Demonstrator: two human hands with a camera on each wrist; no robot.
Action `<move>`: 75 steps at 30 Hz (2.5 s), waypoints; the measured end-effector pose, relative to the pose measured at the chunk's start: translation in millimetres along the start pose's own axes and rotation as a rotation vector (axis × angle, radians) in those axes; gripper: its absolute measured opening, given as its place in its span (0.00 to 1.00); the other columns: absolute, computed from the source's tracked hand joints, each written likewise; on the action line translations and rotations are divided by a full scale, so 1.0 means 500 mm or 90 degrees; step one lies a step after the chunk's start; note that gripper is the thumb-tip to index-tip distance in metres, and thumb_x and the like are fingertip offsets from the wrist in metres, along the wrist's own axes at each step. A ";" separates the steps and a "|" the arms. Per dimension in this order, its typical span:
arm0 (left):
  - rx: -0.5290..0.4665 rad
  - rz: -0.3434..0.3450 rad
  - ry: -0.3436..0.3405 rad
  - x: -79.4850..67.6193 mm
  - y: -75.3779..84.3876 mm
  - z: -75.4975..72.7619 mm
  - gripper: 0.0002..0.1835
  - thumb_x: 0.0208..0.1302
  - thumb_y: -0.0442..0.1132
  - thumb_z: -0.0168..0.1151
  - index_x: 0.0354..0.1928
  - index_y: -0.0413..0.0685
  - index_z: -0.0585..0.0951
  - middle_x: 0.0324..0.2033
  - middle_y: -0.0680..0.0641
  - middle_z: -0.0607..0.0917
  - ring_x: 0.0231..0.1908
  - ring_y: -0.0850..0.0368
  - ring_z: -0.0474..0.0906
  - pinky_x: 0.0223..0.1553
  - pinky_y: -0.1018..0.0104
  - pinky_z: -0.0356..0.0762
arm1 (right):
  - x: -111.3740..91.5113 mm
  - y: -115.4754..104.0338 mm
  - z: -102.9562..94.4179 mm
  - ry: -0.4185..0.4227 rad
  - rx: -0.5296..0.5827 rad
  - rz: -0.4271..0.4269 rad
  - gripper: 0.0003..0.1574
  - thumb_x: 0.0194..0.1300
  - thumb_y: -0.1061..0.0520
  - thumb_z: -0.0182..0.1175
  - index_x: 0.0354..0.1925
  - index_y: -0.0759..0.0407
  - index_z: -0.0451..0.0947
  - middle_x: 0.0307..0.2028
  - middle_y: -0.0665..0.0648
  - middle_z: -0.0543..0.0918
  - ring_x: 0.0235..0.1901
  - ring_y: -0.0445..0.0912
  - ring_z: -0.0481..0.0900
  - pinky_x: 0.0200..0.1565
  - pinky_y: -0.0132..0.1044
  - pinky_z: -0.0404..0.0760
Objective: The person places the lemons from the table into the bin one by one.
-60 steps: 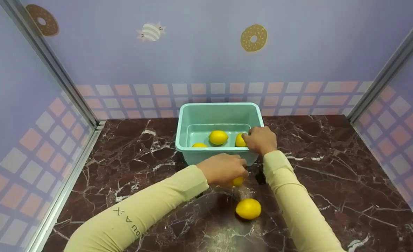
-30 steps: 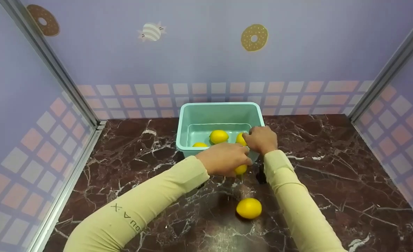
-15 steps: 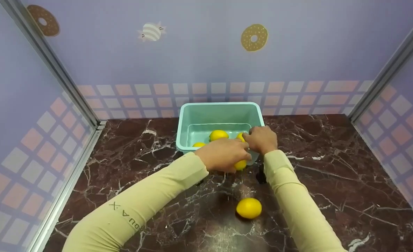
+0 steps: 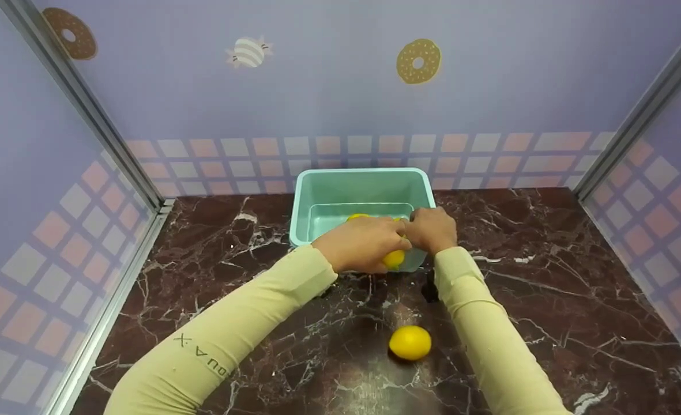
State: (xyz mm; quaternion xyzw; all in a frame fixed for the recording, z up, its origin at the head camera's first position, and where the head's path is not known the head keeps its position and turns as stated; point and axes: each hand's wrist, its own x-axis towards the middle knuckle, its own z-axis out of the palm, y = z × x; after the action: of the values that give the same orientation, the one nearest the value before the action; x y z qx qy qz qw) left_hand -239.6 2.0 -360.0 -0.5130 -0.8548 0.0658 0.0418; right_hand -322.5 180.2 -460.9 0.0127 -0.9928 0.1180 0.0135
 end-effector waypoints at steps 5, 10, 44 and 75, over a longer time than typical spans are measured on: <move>-0.015 -0.006 0.000 0.005 -0.008 -0.002 0.17 0.49 0.42 0.65 0.45 0.58 0.79 0.54 0.52 0.76 0.44 0.55 0.73 0.40 0.62 0.78 | -0.001 0.003 0.001 0.012 0.005 -0.005 0.30 0.57 0.33 0.44 0.21 0.53 0.77 0.29 0.58 0.82 0.33 0.55 0.78 0.32 0.51 0.76; -0.027 -0.017 -0.005 0.007 -0.018 -0.005 0.21 0.48 0.41 0.66 0.48 0.59 0.79 0.51 0.51 0.78 0.45 0.55 0.74 0.44 0.62 0.77 | -0.001 0.004 0.001 0.013 -0.002 -0.010 0.36 0.58 0.28 0.41 0.23 0.54 0.78 0.31 0.59 0.82 0.34 0.56 0.78 0.33 0.52 0.76; -0.107 -0.133 0.009 0.009 -0.099 -0.012 0.24 0.46 0.42 0.66 0.50 0.56 0.79 0.43 0.51 0.78 0.40 0.57 0.73 0.42 0.65 0.74 | -0.001 0.000 0.001 0.012 -0.011 -0.011 0.30 0.61 0.36 0.44 0.31 0.57 0.81 0.36 0.63 0.82 0.40 0.60 0.77 0.38 0.56 0.76; -0.159 -0.232 -0.021 -0.005 -0.176 0.022 0.24 0.48 0.44 0.66 0.51 0.54 0.78 0.45 0.49 0.77 0.43 0.54 0.73 0.48 0.59 0.73 | -0.003 -0.001 0.001 0.022 0.011 0.005 0.28 0.59 0.36 0.45 0.22 0.54 0.78 0.33 0.61 0.82 0.38 0.58 0.78 0.37 0.54 0.76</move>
State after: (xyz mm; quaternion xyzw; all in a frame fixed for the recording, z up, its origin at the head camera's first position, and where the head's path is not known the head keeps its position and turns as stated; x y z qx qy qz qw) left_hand -316.7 -42.0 -357.1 -0.3503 -0.9354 -0.0405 -0.0248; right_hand -321.2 179.5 -461.3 0.0072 -0.9915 0.1266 0.0297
